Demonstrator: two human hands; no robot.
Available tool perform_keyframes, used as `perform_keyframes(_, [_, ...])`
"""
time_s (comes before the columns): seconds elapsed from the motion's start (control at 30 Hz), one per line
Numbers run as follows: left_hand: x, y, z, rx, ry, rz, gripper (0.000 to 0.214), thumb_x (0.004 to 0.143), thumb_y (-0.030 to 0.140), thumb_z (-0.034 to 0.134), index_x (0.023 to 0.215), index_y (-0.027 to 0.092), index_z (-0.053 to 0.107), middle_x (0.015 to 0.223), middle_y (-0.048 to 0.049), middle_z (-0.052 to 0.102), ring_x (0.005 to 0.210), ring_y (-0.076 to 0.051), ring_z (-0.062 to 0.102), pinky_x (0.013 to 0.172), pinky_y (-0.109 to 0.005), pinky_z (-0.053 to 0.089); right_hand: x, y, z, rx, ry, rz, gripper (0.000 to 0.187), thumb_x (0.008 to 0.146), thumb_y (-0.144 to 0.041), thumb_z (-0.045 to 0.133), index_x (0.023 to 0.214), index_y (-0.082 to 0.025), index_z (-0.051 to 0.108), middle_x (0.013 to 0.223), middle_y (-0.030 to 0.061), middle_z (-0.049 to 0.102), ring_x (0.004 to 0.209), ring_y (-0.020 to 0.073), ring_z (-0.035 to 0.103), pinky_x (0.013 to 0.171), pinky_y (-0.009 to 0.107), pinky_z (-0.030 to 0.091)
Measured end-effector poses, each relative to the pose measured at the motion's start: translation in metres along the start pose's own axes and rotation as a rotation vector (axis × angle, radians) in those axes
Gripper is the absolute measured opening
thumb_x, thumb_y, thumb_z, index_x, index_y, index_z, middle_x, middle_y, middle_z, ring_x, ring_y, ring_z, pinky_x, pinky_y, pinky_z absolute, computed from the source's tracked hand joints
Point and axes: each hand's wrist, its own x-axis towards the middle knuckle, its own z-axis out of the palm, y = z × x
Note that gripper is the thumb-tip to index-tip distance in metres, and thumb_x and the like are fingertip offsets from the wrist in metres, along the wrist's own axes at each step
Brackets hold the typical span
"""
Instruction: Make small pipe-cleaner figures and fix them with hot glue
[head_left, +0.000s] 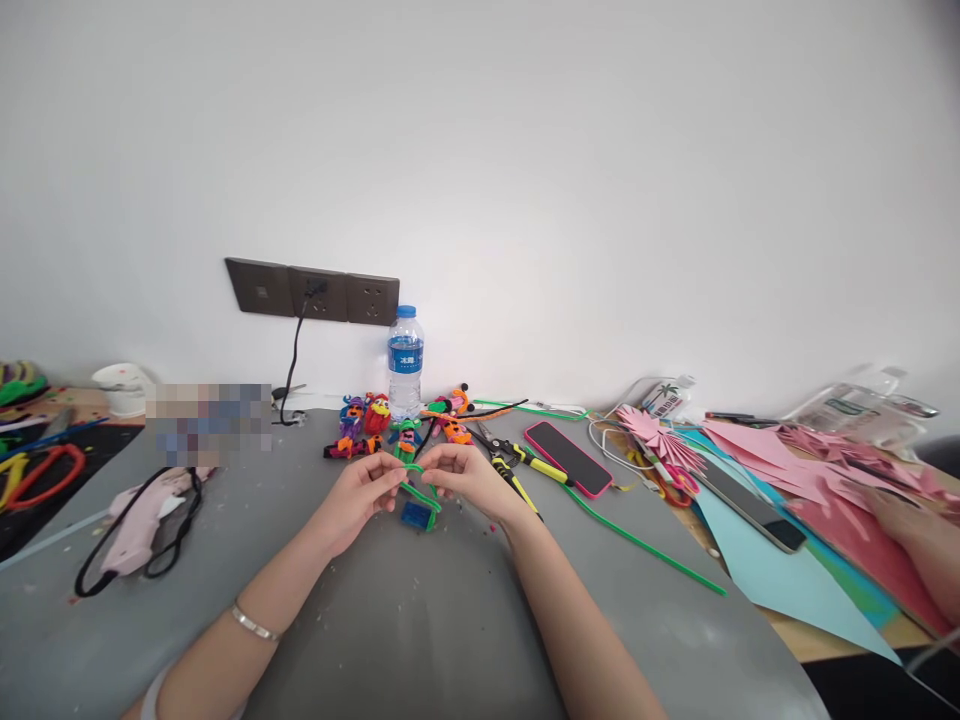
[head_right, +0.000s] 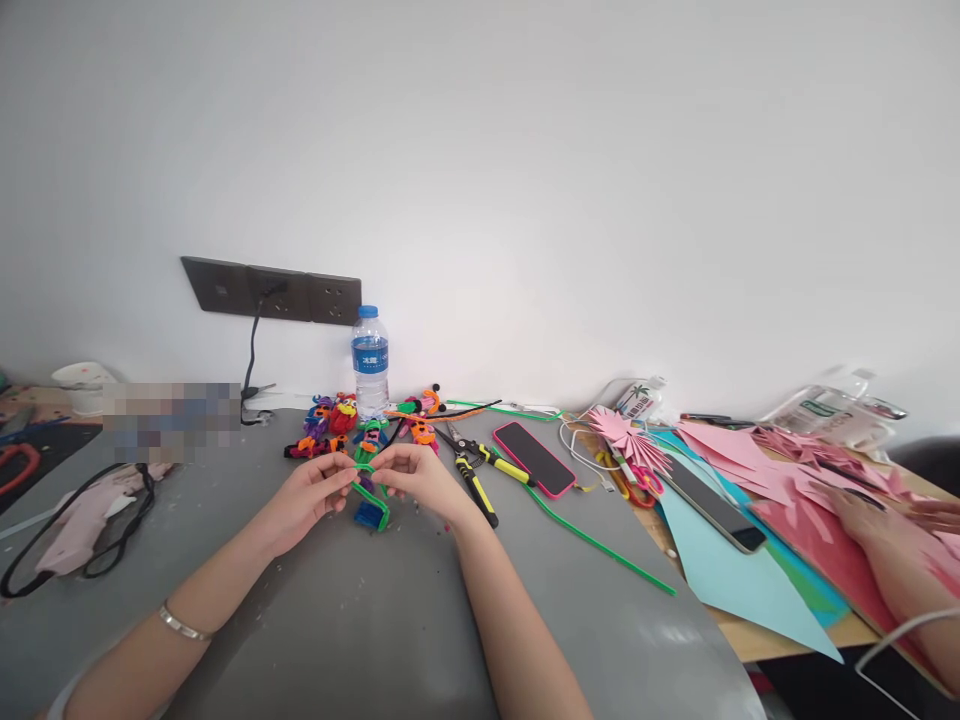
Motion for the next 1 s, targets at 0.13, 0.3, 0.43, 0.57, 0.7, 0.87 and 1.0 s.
perform_keyframes(0.13, [0.000, 0.004, 0.000, -0.057, 0.066, 0.041, 0.031, 0.064, 0.039, 0.081, 0.077, 0.016, 0.063, 0.062, 0.0044, 0.049, 0.057, -0.008, 0.044, 0.051, -0.019, 0.039, -0.001, 0.000, -0.002, -0.037, -0.063, 0.046, 0.029, 0.071, -0.042, 0.075, 0.078, -0.015, 0.065, 0.061, -0.0024, 0.058, 0.053, 0.0085, 0.050, 0.050, 0.020, 0.037])
perform_keyframes(0.3, [0.001, 0.007, 0.000, -0.145, 0.035, -0.009, 0.029, 0.065, 0.034, 0.082, 0.074, 0.017, 0.060, 0.062, 0.0057, 0.048, 0.055, -0.007, 0.043, 0.051, -0.019, 0.039, 0.000, 0.000, -0.004, -0.060, -0.070, 0.041, 0.031, 0.079, -0.044, 0.066, 0.071, -0.015, 0.059, 0.064, -0.0016, 0.058, 0.053, 0.0074, 0.049, 0.048, 0.019, 0.035])
perform_keyframes(0.43, [-0.003, 0.006, 0.000, -0.141, -0.092, -0.082, 0.027, 0.071, 0.036, 0.077, 0.083, 0.018, 0.061, 0.062, 0.0056, 0.051, 0.053, -0.007, 0.042, 0.051, -0.020, 0.037, -0.004, -0.002, -0.005, -0.080, -0.136, 0.032, 0.033, 0.084, -0.047, 0.060, 0.073, -0.017, 0.052, 0.059, -0.0046, 0.053, 0.050, 0.0071, 0.049, 0.049, 0.018, 0.038])
perform_keyframes(0.57, [-0.007, 0.006, 0.000, 0.010, -0.236, -0.158, 0.028, 0.075, 0.041, 0.073, 0.083, 0.018, 0.061, 0.058, 0.0040, 0.055, 0.054, -0.008, 0.046, 0.051, -0.020, 0.033, -0.007, -0.001, 0.000, -0.120, -0.284, 0.012, 0.035, 0.083, -0.051, 0.061, 0.077, -0.017, 0.053, 0.066, -0.0042, 0.051, 0.053, 0.0075, 0.051, 0.053, 0.020, 0.044])
perform_keyframes(0.7, [-0.009, 0.006, 0.000, 0.072, -0.215, -0.183, 0.029, 0.075, 0.043, 0.073, 0.082, 0.018, 0.059, 0.067, -0.0008, 0.066, 0.060, -0.010, 0.053, 0.057, -0.021, 0.037, -0.002, 0.005, 0.005, -0.135, -0.124, -0.123, 0.031, 0.081, -0.046, 0.065, 0.078, -0.016, 0.057, 0.069, -0.0018, 0.054, 0.059, 0.0093, 0.052, 0.058, 0.022, 0.046])
perform_keyframes(0.87, [-0.004, 0.002, -0.001, 0.037, -0.122, -0.135, 0.030, 0.075, 0.043, 0.073, 0.076, 0.017, 0.059, 0.072, -0.0029, 0.070, 0.060, -0.011, 0.054, 0.056, -0.022, 0.037, 0.001, 0.005, 0.005, -0.208, 0.023, -0.251, 0.026, 0.080, -0.042, 0.068, 0.086, -0.017, 0.064, 0.079, 0.0032, 0.064, 0.071, 0.0161, 0.062, 0.069, 0.031, 0.052])
perform_keyframes(1.0, [-0.002, 0.000, -0.003, -0.008, -0.071, -0.083, 0.029, 0.074, 0.042, 0.073, 0.072, 0.018, 0.056, 0.068, -0.0018, 0.069, 0.058, -0.011, 0.053, 0.056, -0.022, 0.036, 0.001, 0.004, 0.006, -0.326, 0.112, -0.345, 0.021, 0.084, -0.039, 0.063, 0.084, -0.019, 0.065, 0.079, 0.0041, 0.066, 0.069, 0.0167, 0.061, 0.066, 0.030, 0.051])
